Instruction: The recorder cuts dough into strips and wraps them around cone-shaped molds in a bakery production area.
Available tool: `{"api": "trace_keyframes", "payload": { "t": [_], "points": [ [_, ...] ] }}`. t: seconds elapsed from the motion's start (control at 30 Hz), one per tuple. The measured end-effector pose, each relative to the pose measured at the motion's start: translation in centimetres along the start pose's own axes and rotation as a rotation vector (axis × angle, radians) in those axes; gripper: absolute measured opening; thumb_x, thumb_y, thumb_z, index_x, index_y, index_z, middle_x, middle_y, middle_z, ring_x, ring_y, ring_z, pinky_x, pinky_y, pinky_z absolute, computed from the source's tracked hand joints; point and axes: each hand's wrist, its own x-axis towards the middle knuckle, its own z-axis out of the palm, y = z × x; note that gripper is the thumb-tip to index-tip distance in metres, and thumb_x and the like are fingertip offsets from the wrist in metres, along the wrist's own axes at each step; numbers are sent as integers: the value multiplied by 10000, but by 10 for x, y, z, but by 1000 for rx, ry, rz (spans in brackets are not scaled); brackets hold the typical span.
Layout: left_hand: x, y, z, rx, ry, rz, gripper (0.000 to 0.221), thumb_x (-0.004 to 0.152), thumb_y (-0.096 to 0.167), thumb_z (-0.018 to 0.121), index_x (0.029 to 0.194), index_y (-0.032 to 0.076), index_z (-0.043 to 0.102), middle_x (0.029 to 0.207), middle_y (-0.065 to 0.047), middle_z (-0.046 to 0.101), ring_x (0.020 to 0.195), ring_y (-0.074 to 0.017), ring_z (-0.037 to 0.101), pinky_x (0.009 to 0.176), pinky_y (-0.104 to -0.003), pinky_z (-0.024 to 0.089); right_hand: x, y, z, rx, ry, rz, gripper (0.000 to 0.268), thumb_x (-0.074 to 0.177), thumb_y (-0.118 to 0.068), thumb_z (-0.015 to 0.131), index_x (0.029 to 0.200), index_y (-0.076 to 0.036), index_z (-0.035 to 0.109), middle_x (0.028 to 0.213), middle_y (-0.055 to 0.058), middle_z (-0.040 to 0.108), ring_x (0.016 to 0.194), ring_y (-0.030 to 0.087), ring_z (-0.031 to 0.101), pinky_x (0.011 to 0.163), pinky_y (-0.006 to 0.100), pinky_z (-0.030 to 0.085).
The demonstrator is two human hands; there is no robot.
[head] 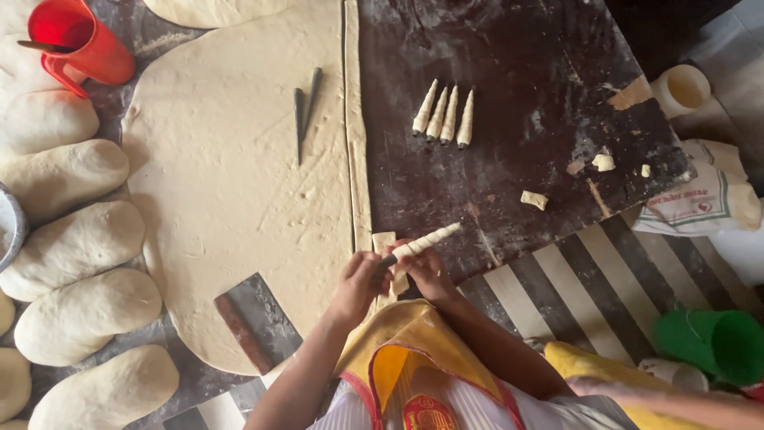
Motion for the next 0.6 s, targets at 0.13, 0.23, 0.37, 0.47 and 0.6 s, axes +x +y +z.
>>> {"api": "trace_keyframes", "payload": {
  "t": [0.13,0.23,0.37,0.47,0.6],
  "points": [
    [7,-22,-9,25,11,133,144,1088,146,575,1074,14,518,899,-113,647,743,-171,613,659,-330,539,3,5,-3,-62,13,-42,404,981,-209,727,1306,-2,607,1236,123,711,1110,163,655,980,343,534],
    [-3,5,12,-96,34,-70,136,987,142,562,1101,68,548,915,-85,686,757,-154,647,696,-306,569,1,2,-1,-3,39,-14,398,987,-225,731,1296,-12,600,1235,119,710,1103,175,671,1001,354,542],
    [8,-25,-9,20,49,31,189,1066,180,587,1027,10,517,841,-128,651,675,-187,600,590,-330,509,0,-3,5,3,-21,-62,391,995,-208,728,1314,-15,611,1231,122,714,1124,178,675,1014,371,549],
    [8,-19,-9,101,-8,206,178,995,83,656,1085,15,519,971,-82,624,848,-164,638,762,-323,557,1,0,5,51,21,18,375,990,-177,717,1310,-27,594,1235,114,705,1130,172,670,1003,359,541],
    [-2,-2,6,23,19,22,159,1006,151,599,1064,12,548,928,-127,663,798,-187,644,698,-345,553,2,2,3,25,-59,-52,368,1010,-172,715,1327,-24,601,1221,108,702,1099,157,669,966,350,563]
  ]
}}
